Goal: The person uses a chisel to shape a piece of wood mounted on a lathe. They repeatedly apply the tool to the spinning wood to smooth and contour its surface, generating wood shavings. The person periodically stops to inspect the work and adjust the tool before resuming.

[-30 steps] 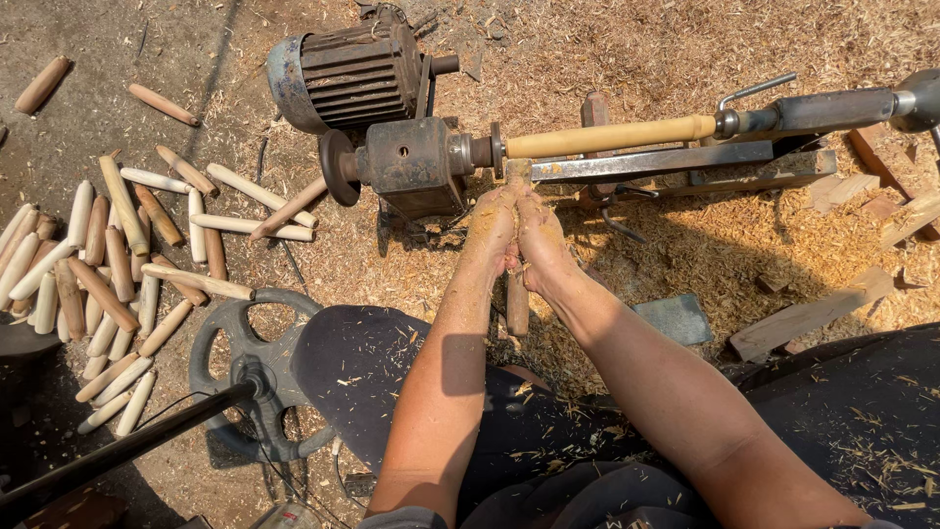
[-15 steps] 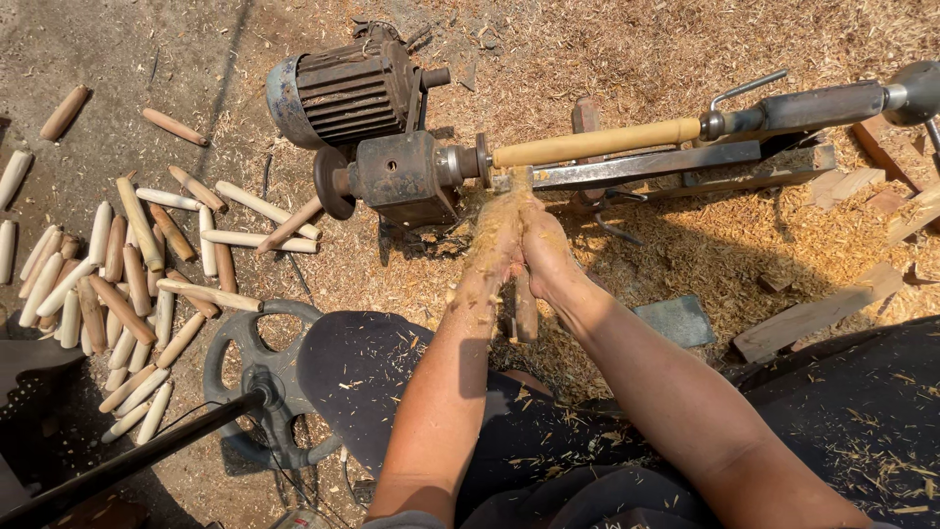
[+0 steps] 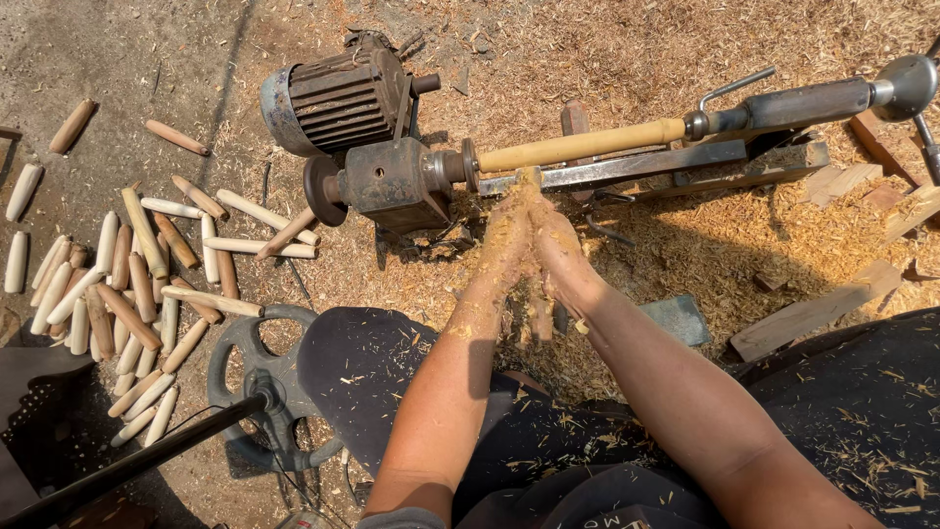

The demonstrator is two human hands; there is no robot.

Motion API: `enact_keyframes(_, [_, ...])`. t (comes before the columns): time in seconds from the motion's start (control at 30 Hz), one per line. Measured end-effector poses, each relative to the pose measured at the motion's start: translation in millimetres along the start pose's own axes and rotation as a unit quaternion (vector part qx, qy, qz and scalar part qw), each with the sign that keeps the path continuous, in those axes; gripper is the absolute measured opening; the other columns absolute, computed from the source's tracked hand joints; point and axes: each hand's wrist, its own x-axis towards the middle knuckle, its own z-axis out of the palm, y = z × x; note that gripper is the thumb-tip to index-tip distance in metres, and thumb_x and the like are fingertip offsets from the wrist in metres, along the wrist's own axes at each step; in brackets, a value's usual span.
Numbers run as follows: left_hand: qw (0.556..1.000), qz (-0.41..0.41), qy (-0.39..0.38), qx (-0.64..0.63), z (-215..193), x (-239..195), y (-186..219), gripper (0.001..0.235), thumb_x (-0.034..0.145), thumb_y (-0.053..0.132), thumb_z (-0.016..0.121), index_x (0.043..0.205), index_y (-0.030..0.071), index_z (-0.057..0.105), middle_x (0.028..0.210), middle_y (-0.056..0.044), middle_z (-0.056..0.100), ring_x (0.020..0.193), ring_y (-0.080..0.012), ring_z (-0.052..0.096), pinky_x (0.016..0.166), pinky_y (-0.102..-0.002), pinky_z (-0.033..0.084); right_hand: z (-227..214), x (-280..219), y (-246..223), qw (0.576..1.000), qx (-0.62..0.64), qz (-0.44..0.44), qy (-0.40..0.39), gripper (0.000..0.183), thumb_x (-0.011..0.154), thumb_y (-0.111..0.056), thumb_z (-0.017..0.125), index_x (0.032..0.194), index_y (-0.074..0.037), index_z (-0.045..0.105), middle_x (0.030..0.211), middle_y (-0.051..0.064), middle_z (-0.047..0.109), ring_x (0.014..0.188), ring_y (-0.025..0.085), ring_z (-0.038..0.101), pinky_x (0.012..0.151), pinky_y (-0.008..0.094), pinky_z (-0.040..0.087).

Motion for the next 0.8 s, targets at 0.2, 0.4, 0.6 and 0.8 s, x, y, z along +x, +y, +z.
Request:
enact_keyframes(0.2, [1.0, 0.004, -0.003, 0.004, 12, 0, 2, 0.035, 0.104, 0.036, 0.054, 0.105, 0.006, 0.071, 0.081, -0.004, 0.066, 0.06, -0.0135, 0.056, 0.047, -0.029, 0.042, -7, 15, -4, 0.995, 0.0, 0.058, 0.082, 0.042, 0.109, -0.031, 0.031, 0.137, -0.009, 0.052, 0.122, 0.014, 0.062, 0.116, 0.021, 0.062, 0.108, 0.046, 0.048])
enact_keyframes(0.4, [1.0, 0.009, -0.005, 0.012, 22, 1, 2, 0.036, 0.105, 0.037, 0.054, 0.104, 0.005, 0.071, 0.083, -0.005, 0.066, 0.063, -0.014, 0.056, 0.05, -0.03, 0.044, -41, 20, 18, 0.992, 0.122, -0.039, -0.013, 0.03, 0.114, -0.022, 0.039, 0.127, -0.003, 0.057, 0.11, 0.01, 0.062, 0.097, 0.02, 0.064, 0.085, 0.038, 0.058])
enact_keyframes(0.6, [1.0, 0.009, -0.003, 0.015, 30, 4, 0, 0.038, 0.105, 0.038, 0.053, 0.104, 0.004, 0.072, 0.084, -0.005, 0.067, 0.066, -0.0144, 0.057, 0.054, -0.03, 0.045, -46, 14, 9, 0.985, 0.162, 0.05, 0.04, 0.029, 0.108, -0.03, 0.044, 0.116, -0.009, 0.062, 0.099, 0.005, 0.067, 0.075, 0.014, 0.065, 0.051, 0.031, 0.054])
enact_keyframes(0.8, [1.0, 0.002, -0.002, 0.017, 37, 5, -4, 0.04, 0.106, 0.038, 0.052, 0.103, 0.004, 0.072, 0.086, -0.006, 0.067, 0.069, -0.0149, 0.058, 0.057, -0.03, 0.046, -37, 8, -8, 0.99, 0.122, 0.038, 0.058, 0.032, 0.11, -0.037, 0.047, 0.115, -0.01, 0.062, 0.089, 0.003, 0.066, 0.059, 0.008, 0.058, 0.037, 0.023, 0.044])
